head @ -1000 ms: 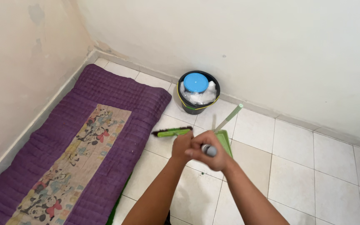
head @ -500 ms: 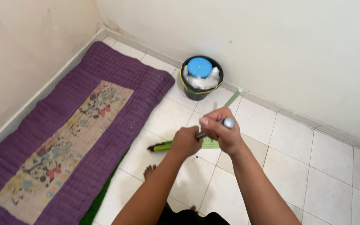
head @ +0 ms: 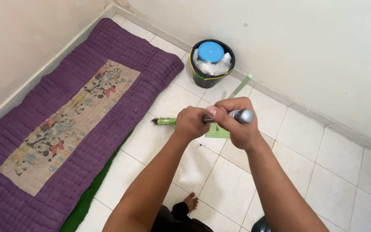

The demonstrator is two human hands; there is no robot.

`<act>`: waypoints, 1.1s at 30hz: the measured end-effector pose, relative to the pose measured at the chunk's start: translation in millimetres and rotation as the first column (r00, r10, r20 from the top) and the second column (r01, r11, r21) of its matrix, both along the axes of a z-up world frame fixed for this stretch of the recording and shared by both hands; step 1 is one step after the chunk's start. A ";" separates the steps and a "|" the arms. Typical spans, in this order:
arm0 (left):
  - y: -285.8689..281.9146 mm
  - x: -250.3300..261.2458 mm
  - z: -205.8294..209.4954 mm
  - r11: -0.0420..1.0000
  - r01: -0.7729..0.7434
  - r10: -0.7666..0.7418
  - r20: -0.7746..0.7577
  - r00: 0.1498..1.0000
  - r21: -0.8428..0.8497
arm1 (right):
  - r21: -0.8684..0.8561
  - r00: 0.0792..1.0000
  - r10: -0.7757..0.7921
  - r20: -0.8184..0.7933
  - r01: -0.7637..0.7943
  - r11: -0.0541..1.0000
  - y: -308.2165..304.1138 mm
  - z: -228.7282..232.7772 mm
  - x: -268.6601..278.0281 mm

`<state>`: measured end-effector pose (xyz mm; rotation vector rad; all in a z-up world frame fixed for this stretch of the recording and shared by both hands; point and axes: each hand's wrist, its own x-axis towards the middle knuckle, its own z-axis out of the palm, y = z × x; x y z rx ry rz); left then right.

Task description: The person sweeps the tiled floor with a long-handled broom, pushing debris across the floor near a floor mattress, a bucket, and a toy bin, and at the end moves the broom toward the green dustpan.

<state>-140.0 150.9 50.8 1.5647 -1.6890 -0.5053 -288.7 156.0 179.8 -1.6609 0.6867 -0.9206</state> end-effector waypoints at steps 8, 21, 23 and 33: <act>-37.8 27.4 -82.1 0.987 0.096 -0.104 0.054 0.993 0.128 | -0.259 0.986 0.099 -0.137 -0.132 0.957 0.1 -45.4 24.4; 2.5 16.2 -93.7 0.972 -0.001 0.025 -0.099 0.995 0.234 | -0.215 0.994 0.034 -0.101 -0.055 0.975 13.0 -67.6 38.8; 8.5 14.5 -70.0 0.949 -0.003 0.022 -0.057 0.998 0.314 | -0.118 0.998 0.036 -0.047 -0.042 0.992 13.2 -56.0 41.5; 84.0 29.5 11.1 0.812 0.074 -0.084 -0.009 0.996 0.579 | 0.085 0.999 0.045 0.002 -0.046 0.995 57.0 -4.2 61.5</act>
